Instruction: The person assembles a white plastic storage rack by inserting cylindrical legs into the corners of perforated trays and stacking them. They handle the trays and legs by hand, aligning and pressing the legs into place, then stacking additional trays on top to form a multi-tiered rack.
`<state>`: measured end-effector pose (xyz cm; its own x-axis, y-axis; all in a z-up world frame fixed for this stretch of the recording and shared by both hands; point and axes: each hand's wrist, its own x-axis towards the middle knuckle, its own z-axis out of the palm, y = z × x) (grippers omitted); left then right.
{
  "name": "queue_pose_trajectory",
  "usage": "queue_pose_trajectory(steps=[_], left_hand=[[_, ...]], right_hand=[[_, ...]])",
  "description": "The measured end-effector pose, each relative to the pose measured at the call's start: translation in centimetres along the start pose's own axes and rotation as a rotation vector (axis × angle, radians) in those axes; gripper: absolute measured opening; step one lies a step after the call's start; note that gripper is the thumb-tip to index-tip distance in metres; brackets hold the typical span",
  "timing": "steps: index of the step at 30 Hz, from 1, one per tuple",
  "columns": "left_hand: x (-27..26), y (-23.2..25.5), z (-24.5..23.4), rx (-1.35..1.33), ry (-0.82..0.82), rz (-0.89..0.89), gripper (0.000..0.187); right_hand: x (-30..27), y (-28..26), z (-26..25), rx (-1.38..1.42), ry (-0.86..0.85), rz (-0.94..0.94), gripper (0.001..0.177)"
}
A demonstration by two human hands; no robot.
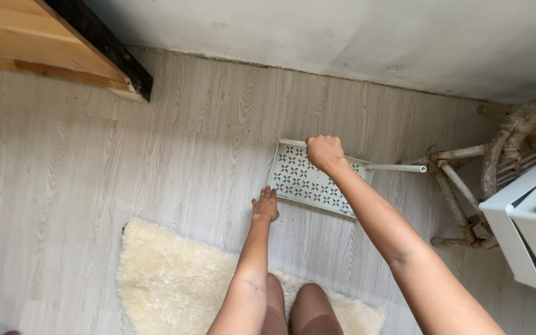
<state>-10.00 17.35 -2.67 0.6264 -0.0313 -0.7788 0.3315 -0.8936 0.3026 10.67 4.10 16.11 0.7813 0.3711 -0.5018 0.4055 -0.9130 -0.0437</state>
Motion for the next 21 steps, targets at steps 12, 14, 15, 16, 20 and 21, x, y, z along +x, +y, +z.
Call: queue_pose_trajectory(steps=[12,14,15,16,20,21], left_hand=[[2.3,-0.1,2.7,0.03,-0.047,0.039,0.08],[2.3,-0.6,3.4,0.027,0.081,0.09,0.077],[2.3,-0.9,3.5,-0.004,0.116,0.086,0.077],[2.9,-1.0,3.1,-0.035,0.161,0.083,0.077],[3.8,-1.8,3.0,-0.19,0.233,0.057,0.073],[3.7,-1.9,3.1,-0.205,0.189,0.046,0.075]], right_hand=[[3.7,-3.4,-2.6,-0.23,-0.094,-0.202,0.012],[4.5,-4.5,-2.7,-0.259,-0.116,-0.196,0.012],[4.9,-5.0,-2.9,-0.274,-0.123,-0.195,0.012],[5.8,-5.2,-3.5,-0.276,-0.104,-0.213,0.012],[6.6,-5.7,-4.2,-0.226,-0.091,-0.24,0.013],[6.5,-5.9,-4.1,-0.204,-0.098,-0.239,0.014]])
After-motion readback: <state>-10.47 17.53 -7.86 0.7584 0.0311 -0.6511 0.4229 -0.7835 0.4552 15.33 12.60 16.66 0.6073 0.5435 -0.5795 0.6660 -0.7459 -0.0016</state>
